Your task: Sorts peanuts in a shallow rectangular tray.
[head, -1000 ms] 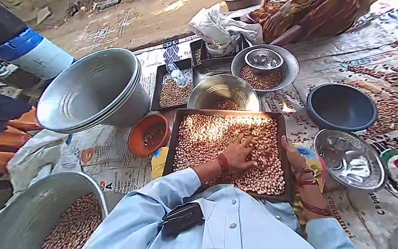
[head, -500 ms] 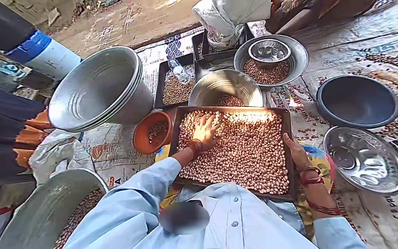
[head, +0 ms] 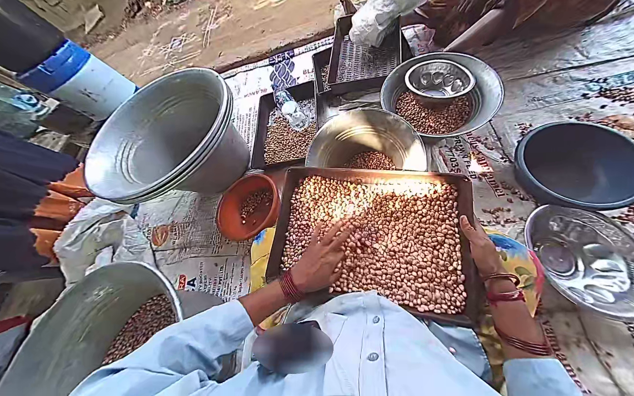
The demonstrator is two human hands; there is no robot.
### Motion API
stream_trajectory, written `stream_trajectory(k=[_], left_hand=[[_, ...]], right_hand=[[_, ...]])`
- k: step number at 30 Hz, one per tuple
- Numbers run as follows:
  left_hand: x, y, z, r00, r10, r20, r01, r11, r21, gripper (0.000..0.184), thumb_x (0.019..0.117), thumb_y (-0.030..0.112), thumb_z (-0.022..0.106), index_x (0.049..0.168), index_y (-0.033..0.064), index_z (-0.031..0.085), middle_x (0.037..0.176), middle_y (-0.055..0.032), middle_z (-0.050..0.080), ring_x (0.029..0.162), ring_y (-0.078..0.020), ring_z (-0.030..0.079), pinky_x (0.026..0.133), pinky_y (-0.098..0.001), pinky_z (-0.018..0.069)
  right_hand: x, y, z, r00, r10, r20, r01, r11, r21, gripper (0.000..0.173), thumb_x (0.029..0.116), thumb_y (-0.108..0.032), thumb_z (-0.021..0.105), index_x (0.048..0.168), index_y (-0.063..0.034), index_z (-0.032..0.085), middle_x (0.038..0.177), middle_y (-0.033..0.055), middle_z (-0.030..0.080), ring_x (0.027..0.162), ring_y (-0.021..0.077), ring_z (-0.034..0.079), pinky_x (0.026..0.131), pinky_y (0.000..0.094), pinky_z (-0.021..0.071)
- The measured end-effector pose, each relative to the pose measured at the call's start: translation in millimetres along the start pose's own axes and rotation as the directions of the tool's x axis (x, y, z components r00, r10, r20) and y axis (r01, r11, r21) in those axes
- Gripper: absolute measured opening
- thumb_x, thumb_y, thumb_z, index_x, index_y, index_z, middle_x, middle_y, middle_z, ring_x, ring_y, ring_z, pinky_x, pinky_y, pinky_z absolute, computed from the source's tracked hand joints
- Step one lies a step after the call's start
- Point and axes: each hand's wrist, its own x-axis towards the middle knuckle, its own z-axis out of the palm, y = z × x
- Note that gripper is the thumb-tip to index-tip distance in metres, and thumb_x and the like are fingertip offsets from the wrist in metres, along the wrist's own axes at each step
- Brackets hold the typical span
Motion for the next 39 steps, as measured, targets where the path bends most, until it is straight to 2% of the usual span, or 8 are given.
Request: stream_trajectory(k=[8, 13, 18, 23, 25, 29, 34, 39], left_hand=[[93.6, -45.7, -17.1, 0.878, -0.478, -0.005, 0.478, 0.878, -0.016, 0.054, 0.0875, 0.034, 0.071, 0.139, 0.0187, 0.066, 0.161, -0.022, 0.038, 0.153, -0.0494, 0.019, 0.115, -0.0757, 0.0131], [141.1, 31.6, 7.2, 0.973, -0.229, 0.021, 0.225, 0.93, -0.292, 0.06, 0.0973, 0.043, 0.061, 0.145, 0.0067, 0.058, 0.163, -0.0241, 0.035, 0.153, -0.049, 0.022, 0.121, -0.0672, 0.0191], [69.5, 57.8, 9.3, 0.99, 0.043, 0.135, -0.008, 0.969, -0.245, 0.062, 0.0963, 0.05, 0.06, 0.155, 0.0395, 0.045, 0.169, -0.0114, 0.028, 0.158, -0.0436, 0.012, 0.114, -0.0815, 0.0024], [-5.8, -6.3, -6.7, 0.951, -0.239, 0.197, 0.245, 0.97, -0.007, 0.05, 0.0922, 0.05, 0.063, 0.128, 0.0168, 0.072, 0.165, -0.0174, 0.036, 0.155, -0.0475, 0.02, 0.112, -0.0832, 0.0038], [-0.5, -30.0, -17.0, 0.895, -0.388, 0.22, 0.372, 0.922, 0.11, 0.057, 0.095, 0.042, 0.058, 0.132, -0.0011, 0.066, 0.155, -0.0291, 0.045, 0.149, -0.053, 0.03, 0.114, -0.0809, 0.0049], [68.5, -39.6, -24.2, 0.77, -0.563, 0.301, 0.55, 0.824, 0.134, 0.061, 0.0977, 0.037, 0.058, 0.138, -0.0091, 0.057, 0.16, -0.034, 0.033, 0.154, -0.05, 0.018, 0.121, -0.0698, 0.0035], [138.1, 12.5, -6.6, 0.92, -0.347, 0.183, 0.382, 0.897, -0.222, 0.064, 0.1002, 0.031, 0.059, 0.155, 0.0015, 0.043, 0.163, -0.0289, 0.03, 0.154, -0.0461, 0.02, 0.125, -0.0585, 0.0139], [89.6, 46.3, 11.7, 0.99, -0.06, 0.124, 0.091, 0.962, -0.258, 0.062, 0.0992, 0.053, 0.052, 0.158, 0.0359, 0.042, 0.171, -0.0142, 0.02, 0.157, -0.0473, 0.007, 0.114, -0.0812, 0.0042]], right_hand=[[3.4, 2.8, 0.7, 1.0, 0.027, -0.01, -0.026, 0.998, 0.065, 0.057, 0.1122, -0.028, 0.033, 0.162, -0.0035, 0.021, 0.162, 0.0159, 0.035, 0.139, 0.0056, 0.045, 0.113, 0.0195, 0.0355], [2.2, 5.3, 0.0, 1.0, -0.012, -0.023, 0.013, 0.999, 0.05, 0.054, 0.1129, -0.027, 0.029, 0.16, -0.0013, 0.024, 0.158, 0.0153, 0.041, 0.133, 0.0008, 0.048, 0.11, 0.0158, 0.0376], [0.6, 7.0, -0.5, 0.999, -0.048, -0.02, 0.048, 0.999, -0.004, 0.056, 0.1124, -0.028, 0.028, 0.161, -0.0002, 0.023, 0.164, 0.0172, 0.033, 0.144, 0.006, 0.04, 0.117, 0.02, 0.0307], [4.4, 6.3, -0.8, 1.0, -0.015, -0.018, 0.015, 1.0, 0.0, 0.06, 0.1115, -0.029, 0.033, 0.162, -0.0012, 0.02, 0.166, 0.018, 0.03, 0.148, 0.0099, 0.036, 0.12, 0.0231, 0.0284], [6.1, 4.9, -0.2, 1.0, -0.004, -0.01, 0.004, 1.0, 0.015, 0.059, 0.1118, -0.028, 0.033, 0.163, -0.0022, 0.019, 0.166, 0.0168, 0.029, 0.148, 0.0087, 0.036, 0.12, 0.0221, 0.0283], [4.7, 2.5, 0.6, 1.0, 0.001, -0.017, 0.0, 1.0, 0.029, 0.058, 0.1121, -0.027, 0.033, 0.163, -0.0012, 0.019, 0.167, 0.0176, 0.028, 0.148, 0.0098, 0.036, 0.12, 0.0227, 0.0277], [4.7, 6.7, -1.5, 0.999, -0.027, -0.019, 0.028, 0.999, 0.042, 0.055, 0.1129, -0.026, 0.028, 0.161, 0.0, 0.022, 0.164, 0.0172, 0.032, 0.144, 0.0064, 0.04, 0.117, 0.02, 0.0313], [4.0, 8.9, -1.9, 0.999, -0.032, -0.008, 0.032, 0.999, 0.019, 0.056, 0.1127, -0.028, 0.029, 0.161, -0.0005, 0.023, 0.162, 0.0162, 0.036, 0.141, 0.0037, 0.042, 0.115, 0.0184, 0.0334]])
